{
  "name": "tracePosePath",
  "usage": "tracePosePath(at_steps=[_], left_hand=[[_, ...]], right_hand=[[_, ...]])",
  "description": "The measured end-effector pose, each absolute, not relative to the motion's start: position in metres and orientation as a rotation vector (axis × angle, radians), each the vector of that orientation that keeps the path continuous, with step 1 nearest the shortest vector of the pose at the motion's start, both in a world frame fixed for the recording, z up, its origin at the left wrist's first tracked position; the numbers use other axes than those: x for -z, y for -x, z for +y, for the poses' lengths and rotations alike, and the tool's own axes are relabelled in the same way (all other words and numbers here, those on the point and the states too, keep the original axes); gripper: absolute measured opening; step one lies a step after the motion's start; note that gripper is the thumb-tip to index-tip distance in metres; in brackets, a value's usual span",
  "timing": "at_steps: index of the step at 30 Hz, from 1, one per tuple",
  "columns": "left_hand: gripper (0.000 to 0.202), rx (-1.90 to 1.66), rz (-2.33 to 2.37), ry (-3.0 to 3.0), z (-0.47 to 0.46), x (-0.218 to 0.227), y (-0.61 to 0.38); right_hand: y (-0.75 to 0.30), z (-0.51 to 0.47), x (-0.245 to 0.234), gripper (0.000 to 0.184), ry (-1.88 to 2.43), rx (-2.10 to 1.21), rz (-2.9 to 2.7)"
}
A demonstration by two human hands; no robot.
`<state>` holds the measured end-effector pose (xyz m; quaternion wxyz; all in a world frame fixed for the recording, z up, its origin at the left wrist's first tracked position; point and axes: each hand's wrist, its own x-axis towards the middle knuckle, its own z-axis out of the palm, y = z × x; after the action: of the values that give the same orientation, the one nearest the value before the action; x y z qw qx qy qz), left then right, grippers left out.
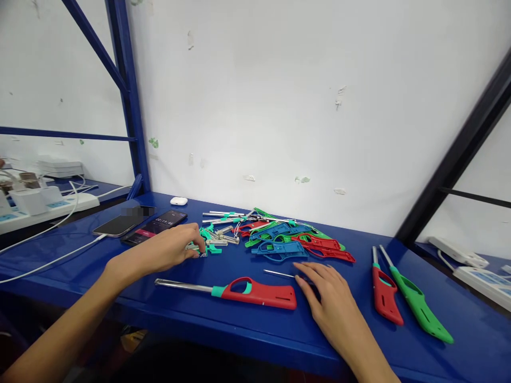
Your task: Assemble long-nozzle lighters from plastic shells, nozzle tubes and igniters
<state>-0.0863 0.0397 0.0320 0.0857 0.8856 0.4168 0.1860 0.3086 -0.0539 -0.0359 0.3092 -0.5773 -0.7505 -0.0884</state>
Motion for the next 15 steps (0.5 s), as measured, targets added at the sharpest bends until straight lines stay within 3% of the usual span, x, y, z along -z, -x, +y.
tracePosePath(at_steps=[15], left_hand=[[0.012,-0.507,1.195,-2.666,0.049,-0.031,0.083]], right_hand=[[-0.303,-0.064,0.033,0.037,1.592,0.093,-1.800]])
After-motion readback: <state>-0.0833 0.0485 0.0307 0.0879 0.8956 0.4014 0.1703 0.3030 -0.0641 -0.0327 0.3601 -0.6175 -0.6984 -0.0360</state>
